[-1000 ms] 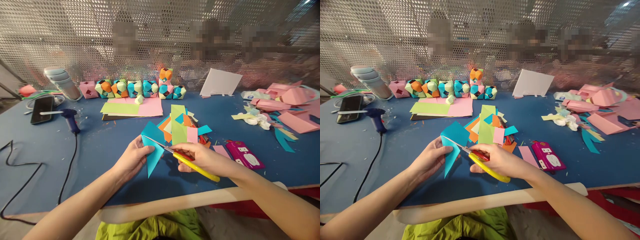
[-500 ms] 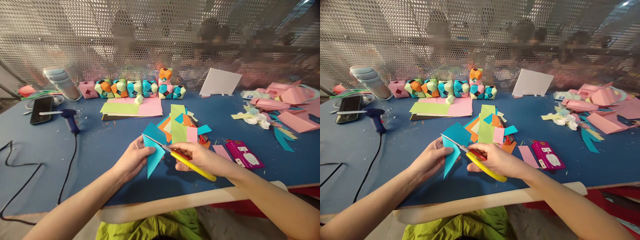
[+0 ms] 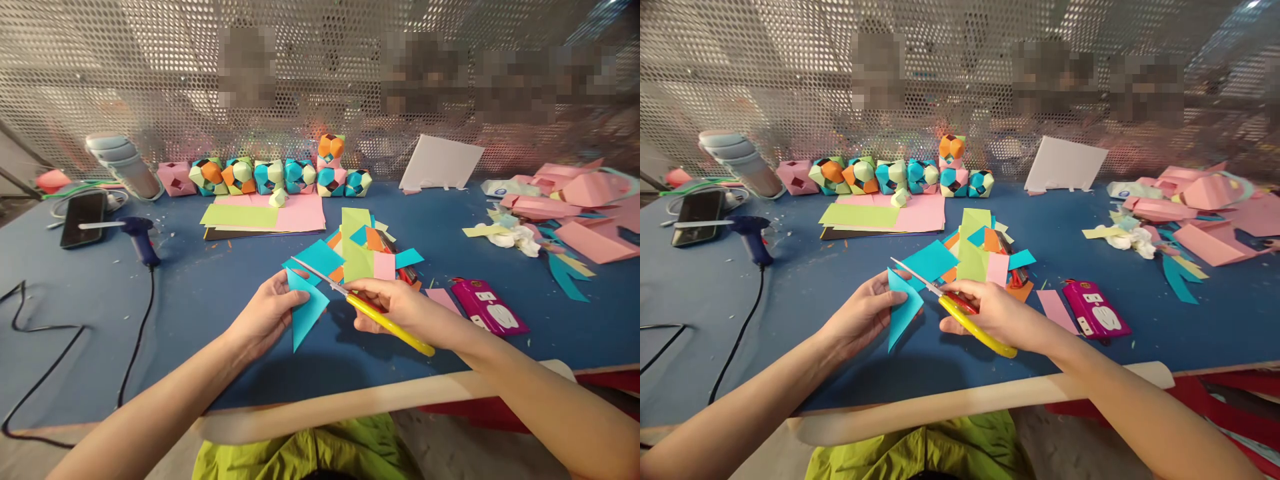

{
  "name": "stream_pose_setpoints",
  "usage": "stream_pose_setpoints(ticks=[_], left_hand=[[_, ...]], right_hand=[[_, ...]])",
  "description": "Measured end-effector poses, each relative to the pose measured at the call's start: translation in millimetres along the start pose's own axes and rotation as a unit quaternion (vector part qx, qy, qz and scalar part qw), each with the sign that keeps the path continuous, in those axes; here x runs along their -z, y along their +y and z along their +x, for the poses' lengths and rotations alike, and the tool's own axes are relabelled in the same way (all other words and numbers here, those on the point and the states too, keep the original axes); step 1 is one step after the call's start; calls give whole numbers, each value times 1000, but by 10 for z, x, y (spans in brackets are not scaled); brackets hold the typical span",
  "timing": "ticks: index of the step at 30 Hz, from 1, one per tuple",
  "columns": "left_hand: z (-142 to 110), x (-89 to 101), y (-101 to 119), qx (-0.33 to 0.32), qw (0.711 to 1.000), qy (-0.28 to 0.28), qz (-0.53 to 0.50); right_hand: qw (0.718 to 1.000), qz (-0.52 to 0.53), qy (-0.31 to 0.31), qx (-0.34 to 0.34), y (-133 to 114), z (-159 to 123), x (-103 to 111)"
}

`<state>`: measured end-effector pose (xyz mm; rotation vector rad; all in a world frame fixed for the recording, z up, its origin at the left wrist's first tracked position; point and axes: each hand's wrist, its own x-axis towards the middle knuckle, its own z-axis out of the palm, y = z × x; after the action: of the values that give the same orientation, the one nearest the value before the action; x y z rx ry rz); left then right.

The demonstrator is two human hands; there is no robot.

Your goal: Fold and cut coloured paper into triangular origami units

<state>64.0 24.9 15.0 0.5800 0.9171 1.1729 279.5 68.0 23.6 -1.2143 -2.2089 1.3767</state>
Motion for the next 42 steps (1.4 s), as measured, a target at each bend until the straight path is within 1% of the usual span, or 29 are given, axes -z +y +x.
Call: stream_pose_setpoints(ticks=[3,5,7,9,13,15,17,20,22,24,25,26,27,28,29,30,31,32,33,35,37,38,39,41,42], left_hand=[[35,22,26,-7,999,50,-12],[72,63,53,-20,996,76,-38],[114,115,88,-35,992,95,-72],[157,163,124,-45,988,114,-98],[216,220,165,-51,981,158,-100],[222,230,165,-50,981,166,-86],[220,236,160,-53,983,162,-75],[235,259,167,-69,982,163,-62],[279,307,199,-85,980,177,-37],[351,402,260,-116,972,203,14],[392,468,300,-148,962,224,52],[432,542,345,-191,943,252,99],[468,620,391,-251,909,292,158],[498,695,436,-314,861,330,227],[519,758,476,-356,809,360,299],[532,802,507,-380,765,365,372],[540,820,526,-387,729,355,439],[545,810,530,-379,704,329,502],[551,773,517,-360,689,290,558],[587,638,442,-303,671,192,649],[667,477,326,-242,645,97,719],[722,406,266,-214,627,60,746],[782,348,213,-189,614,39,766],[902,277,145,-165,602,25,781],[954,262,134,-160,601,29,783]], right_hand=[[992,-110,58,-9,-10,14,33],[975,-201,95,6,40,49,35],[954,-278,111,17,118,91,18],[939,-328,98,17,181,123,-9],[927,-374,26,30,183,138,-53],[918,-394,-5,45,151,136,-59],[911,-408,-31,58,128,138,-55],[908,-410,-54,63,127,155,-43],[911,-403,-59,63,144,169,-39],[919,-385,-54,62,173,176,-42],[925,-372,-49,61,189,174,-44],[932,-355,-44,59,205,170,-46],[940,-336,-38,54,219,161,-44],[948,-314,-33,46,230,149,-38],[956,-289,-28,37,237,136,-26],[965,-259,-25,27,240,121,-7],[974,-227,-23,15,240,107,17],[981,-193,-23,6,238,95,46],[987,-157,-27,2,236,86,78],[995,-90,-32,17,235,74,139],[997,-65,-9,40,240,69,189],[996,-78,15,44,244,67,210],[992,-108,43,39,249,63,229],[979,-190,74,19,265,56,266],[971,-228,70,15,278,54,286]])
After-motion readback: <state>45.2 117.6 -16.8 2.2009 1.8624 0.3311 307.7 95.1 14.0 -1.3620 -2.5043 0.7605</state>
